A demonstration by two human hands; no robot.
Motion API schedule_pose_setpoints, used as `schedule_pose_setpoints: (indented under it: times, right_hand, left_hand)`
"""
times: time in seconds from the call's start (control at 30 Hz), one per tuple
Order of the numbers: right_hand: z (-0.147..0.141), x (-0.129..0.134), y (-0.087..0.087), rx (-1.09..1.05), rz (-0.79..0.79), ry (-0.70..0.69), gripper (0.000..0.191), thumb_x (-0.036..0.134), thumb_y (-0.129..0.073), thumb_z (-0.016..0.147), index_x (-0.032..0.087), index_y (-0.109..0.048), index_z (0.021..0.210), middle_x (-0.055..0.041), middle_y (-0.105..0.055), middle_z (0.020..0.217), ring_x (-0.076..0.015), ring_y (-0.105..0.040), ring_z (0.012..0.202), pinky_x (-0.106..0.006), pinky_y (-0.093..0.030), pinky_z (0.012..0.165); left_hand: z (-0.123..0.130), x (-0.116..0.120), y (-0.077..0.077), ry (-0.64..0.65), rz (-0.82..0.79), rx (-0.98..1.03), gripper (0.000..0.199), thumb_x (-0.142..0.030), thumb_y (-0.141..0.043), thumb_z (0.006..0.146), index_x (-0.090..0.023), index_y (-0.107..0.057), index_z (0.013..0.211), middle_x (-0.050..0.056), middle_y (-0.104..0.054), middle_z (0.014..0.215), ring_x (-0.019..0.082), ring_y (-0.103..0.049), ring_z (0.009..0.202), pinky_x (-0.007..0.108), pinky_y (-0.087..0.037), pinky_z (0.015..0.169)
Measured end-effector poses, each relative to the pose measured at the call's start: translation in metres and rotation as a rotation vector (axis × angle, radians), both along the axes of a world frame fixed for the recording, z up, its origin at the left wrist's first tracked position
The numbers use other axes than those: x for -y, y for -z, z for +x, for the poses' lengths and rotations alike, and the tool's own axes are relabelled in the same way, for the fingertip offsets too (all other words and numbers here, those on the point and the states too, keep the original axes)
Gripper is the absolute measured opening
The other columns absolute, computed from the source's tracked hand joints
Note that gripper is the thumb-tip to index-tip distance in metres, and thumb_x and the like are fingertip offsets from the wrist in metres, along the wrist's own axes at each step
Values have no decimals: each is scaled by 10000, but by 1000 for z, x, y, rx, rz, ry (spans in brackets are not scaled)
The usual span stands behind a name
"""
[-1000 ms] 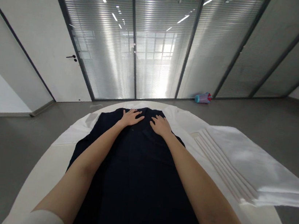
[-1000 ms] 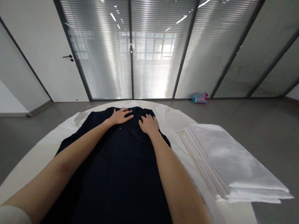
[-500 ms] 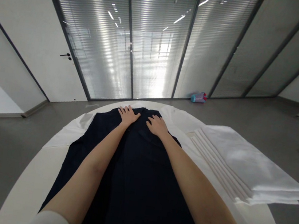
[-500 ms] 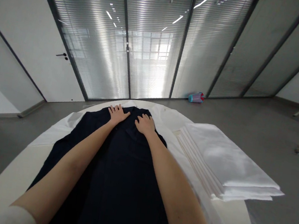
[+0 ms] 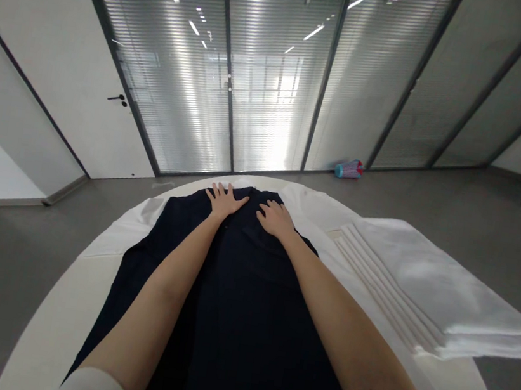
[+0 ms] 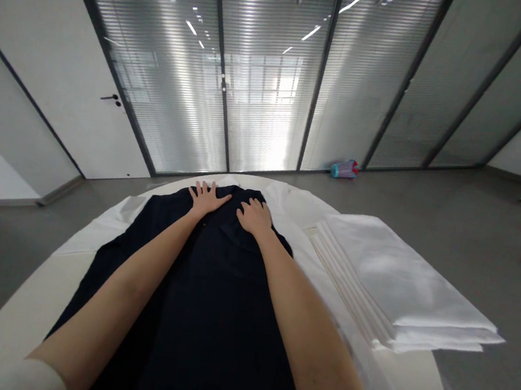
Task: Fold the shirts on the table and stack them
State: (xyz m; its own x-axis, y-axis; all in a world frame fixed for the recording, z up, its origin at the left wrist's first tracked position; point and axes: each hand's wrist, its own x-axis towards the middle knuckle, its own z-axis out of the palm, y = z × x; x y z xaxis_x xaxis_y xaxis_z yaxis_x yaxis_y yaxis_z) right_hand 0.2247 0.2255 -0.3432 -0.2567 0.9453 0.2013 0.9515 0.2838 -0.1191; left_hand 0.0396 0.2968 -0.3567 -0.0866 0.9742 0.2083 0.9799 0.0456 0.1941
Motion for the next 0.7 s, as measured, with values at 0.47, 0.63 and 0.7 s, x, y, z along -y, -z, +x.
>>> schedule_pose_setpoints:
  times: [0.47,0.63,0.7]
  right_hand:
    - [0,0,1,-7,12,2,504,402,-370,1021,152,-564,1412,-153,-477,1512,-304,-396,1408,-470,-277,1156]
    - [0,-1,2,1,16,4,498,398,-370,1019,158,-566,1410,-150,-484,1508,-303,-402,1406,-471,-278,1157]
    - [0,-2,2,5,12,8,501,401,-365,1021,159,-563,1413,-147,-481,1511,-303,-397,1410,-469,-276,1159]
  left_hand:
    - [3,3,-13,399,-126,-31,639,-596,-234,996,-338,-253,1581,-17,-224,1650,316,-123,1536,643,-48,1203]
    - [7,3,-15,387,-152,-73,663,-644,-262,975,-338,-316,1561,2,-223,1651,381,-93,1528,685,-45,1178]
    - [7,4,-14,384,-145,-66,655,-639,-262,979,-335,-331,1555,5,-238,1648,396,-103,1523,693,-59,1174]
